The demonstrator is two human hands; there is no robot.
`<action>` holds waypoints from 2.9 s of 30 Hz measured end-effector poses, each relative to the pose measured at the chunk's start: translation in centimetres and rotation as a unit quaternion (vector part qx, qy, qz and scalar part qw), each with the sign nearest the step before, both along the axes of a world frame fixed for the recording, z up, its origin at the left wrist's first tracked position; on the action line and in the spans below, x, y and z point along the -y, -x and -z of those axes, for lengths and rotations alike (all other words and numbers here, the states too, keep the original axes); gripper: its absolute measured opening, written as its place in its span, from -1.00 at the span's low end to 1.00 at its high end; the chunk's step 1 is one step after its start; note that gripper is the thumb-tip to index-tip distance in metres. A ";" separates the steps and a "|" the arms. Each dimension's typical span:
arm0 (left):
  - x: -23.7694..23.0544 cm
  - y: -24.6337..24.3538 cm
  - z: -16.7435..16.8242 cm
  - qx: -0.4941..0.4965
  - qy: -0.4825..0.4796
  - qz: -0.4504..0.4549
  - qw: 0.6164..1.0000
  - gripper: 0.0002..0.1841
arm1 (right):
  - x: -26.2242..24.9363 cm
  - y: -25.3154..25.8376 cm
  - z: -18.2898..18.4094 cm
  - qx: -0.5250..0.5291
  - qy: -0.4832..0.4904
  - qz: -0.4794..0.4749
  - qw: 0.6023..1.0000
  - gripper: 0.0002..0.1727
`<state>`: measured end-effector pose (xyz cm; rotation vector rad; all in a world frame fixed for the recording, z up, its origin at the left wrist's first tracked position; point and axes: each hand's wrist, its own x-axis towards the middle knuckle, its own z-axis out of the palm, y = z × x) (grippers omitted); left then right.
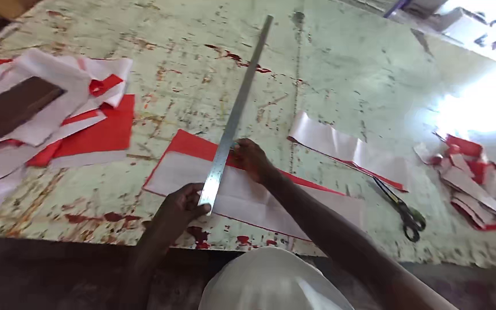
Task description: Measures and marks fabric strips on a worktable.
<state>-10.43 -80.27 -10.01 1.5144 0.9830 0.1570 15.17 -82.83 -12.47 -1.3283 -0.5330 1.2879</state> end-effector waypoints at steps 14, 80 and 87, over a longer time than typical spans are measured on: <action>26.7 -19.3 4.3 0.085 -0.066 -0.009 0.994 -0.47 | 18.9 -16.7 -1.7 -0.047 -0.009 0.180 0.982 -0.74; 35.7 -28.5 3.9 -0.282 -0.130 0.003 0.951 -0.74 | 35.4 -29.6 4.2 0.486 -0.101 -0.199 0.845 -0.86; 35.7 -28.5 3.8 -0.288 -0.123 0.007 0.950 -0.72 | 33.9 -29.1 2.3 0.596 -0.053 -0.324 0.733 -0.87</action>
